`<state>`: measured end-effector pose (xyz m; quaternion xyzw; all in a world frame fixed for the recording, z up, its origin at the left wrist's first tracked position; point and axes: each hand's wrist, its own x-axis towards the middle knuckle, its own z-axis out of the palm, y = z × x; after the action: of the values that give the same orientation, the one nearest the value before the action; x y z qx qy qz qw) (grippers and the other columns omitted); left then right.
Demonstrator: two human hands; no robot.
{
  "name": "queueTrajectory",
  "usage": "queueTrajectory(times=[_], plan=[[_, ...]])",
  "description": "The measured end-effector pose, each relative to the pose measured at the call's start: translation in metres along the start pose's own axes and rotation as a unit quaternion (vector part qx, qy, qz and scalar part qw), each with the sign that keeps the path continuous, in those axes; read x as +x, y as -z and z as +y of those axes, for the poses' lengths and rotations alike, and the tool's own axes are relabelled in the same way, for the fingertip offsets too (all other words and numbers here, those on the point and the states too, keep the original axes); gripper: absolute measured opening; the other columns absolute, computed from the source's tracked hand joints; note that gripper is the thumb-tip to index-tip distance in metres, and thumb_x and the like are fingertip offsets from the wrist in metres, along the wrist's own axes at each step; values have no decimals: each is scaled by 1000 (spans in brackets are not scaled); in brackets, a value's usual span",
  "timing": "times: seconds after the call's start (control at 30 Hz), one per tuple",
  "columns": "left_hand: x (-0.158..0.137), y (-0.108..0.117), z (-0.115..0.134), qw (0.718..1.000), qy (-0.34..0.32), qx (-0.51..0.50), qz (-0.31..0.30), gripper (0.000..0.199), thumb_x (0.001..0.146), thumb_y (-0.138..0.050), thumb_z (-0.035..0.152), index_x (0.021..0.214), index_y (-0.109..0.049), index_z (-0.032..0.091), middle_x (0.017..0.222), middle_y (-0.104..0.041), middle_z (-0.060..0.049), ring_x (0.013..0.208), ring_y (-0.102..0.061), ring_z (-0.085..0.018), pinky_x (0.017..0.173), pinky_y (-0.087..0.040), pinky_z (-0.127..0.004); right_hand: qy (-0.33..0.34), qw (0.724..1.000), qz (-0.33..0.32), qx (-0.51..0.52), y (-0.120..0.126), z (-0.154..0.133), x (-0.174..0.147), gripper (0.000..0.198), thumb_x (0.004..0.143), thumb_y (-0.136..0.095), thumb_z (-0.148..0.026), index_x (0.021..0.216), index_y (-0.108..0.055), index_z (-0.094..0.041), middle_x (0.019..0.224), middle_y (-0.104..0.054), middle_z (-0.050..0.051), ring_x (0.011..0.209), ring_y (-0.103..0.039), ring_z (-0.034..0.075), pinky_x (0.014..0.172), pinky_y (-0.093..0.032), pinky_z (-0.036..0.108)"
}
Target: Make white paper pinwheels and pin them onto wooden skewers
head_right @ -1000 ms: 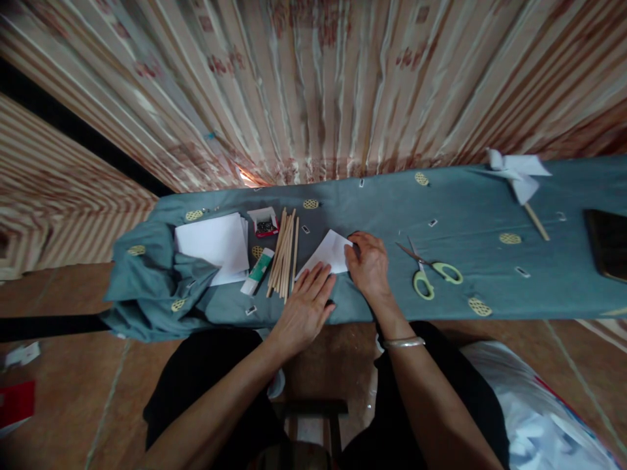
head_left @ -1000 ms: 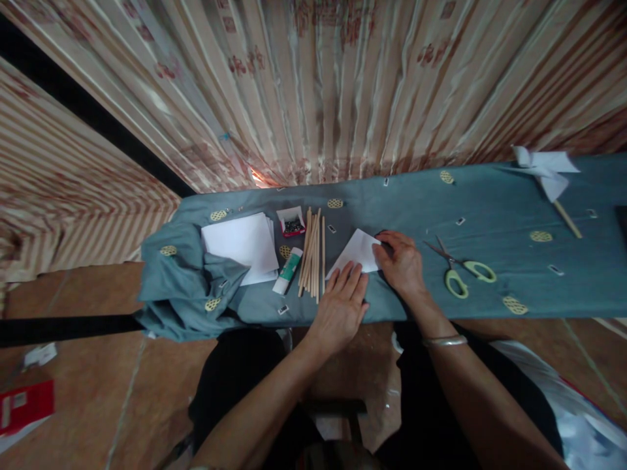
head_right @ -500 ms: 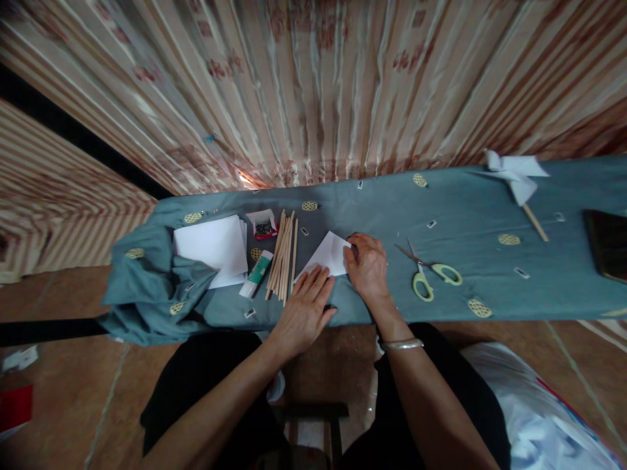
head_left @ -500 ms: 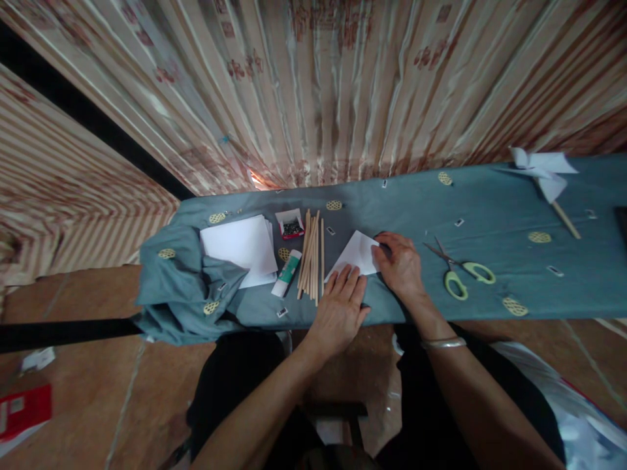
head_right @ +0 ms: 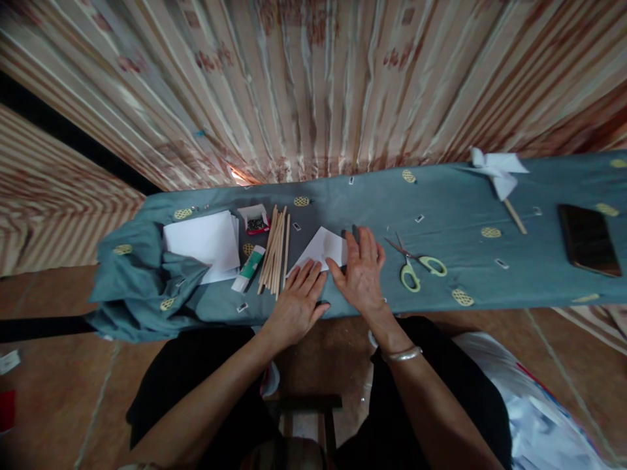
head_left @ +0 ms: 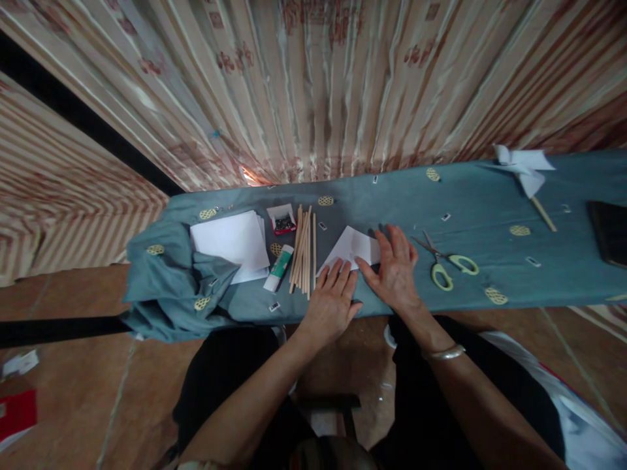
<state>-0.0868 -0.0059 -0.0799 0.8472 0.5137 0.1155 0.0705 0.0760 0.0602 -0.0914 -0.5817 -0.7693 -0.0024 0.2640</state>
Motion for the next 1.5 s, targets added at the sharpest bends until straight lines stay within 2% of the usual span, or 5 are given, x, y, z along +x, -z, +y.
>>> queueTrajectory(times=[0.57,0.97,1.1,1.27,1.5], plan=[[-1,0,-1,999,-4,27,-22,59,95,-52,42,144,-42,9,154,-40,-17,147,-31,-33,119,-27,-55,-50,996,16,-69,11,49,-10,52,98,-41,-43,138,-49,-11,146,-45,26,139,-38,37,107,-31,55],[-2,-1,-1,999,-8,34,-23,60,96,-48,45,144,-42,9,154,-40,-18,147,-31,-33,118,-28,-55,-53,996,13,-68,10,47,-11,41,96,-40,-26,132,-56,-13,145,-48,22,138,-40,35,106,-32,56],[-1,0,0,999,-6,36,-24,60,96,-49,45,144,-43,9,154,-41,-17,147,-31,-32,118,-27,-54,-29,999,11,-28,13,48,-9,41,96,-37,-23,129,-57,-10,136,-56,23,128,-52,32,103,-41,52],[0,3,1,999,-1,29,-28,60,95,-51,45,142,-44,9,154,-42,-17,147,-32,-32,119,-27,-53,0,999,11,35,18,48,-6,43,99,-39,-37,120,-63,-8,120,-67,22,115,-60,32,99,-47,49],[3,4,1,999,-10,23,-29,57,96,-49,44,142,-45,11,152,-45,-17,146,-34,-31,119,-25,-53,-87,993,-20,81,30,60,0,54,91,-48,-61,106,-72,-15,94,-75,12,76,-68,25,78,-55,42]])
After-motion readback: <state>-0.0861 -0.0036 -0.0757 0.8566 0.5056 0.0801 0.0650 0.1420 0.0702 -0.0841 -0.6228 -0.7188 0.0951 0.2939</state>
